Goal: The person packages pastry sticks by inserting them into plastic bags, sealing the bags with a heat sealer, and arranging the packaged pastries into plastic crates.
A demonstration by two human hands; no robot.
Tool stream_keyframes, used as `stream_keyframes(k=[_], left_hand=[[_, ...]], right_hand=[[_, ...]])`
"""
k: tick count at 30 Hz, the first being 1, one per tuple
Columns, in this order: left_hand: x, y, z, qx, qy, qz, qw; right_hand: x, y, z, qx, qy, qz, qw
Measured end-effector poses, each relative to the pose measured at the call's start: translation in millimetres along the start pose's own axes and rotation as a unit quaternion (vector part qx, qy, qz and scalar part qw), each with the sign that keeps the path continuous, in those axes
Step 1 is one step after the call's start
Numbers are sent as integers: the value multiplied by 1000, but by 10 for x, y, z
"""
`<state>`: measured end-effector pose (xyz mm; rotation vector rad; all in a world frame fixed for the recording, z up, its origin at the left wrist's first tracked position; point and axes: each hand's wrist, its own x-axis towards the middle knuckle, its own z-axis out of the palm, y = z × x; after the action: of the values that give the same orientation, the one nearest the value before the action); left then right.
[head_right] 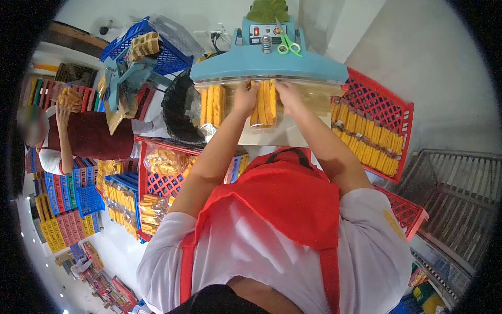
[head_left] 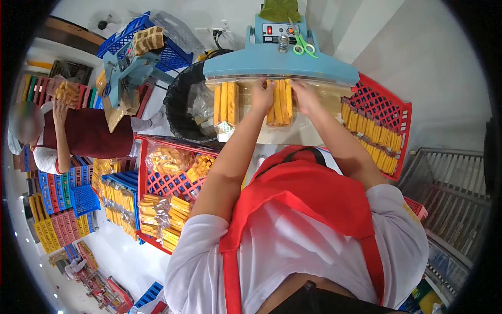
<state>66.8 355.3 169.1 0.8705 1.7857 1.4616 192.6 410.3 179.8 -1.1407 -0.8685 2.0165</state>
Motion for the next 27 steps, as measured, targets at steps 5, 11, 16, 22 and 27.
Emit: stream_keyframes(k=[5, 11, 16, 22, 27], left_hand=[[-162, 348, -50, 9, 27, -58, 998], [-518, 407, -512, 289, 34, 198, 936], [-971, 483, -968, 474, -30, 229, 850], [-1061, 388, -1125, 495, -33, 160, 854], [-1057, 314, -1144, 480, -7, 167, 861]], right_hand=[[-226, 175, 103, -55, -31, -80, 995], [-10, 418, 158, -101, 26, -93, 990], [-64, 431, 464, -117, 73, -116, 984], [-44, 465, 723, -133, 59, -94, 985], [52, 554, 742, -138, 67, -110, 982]])
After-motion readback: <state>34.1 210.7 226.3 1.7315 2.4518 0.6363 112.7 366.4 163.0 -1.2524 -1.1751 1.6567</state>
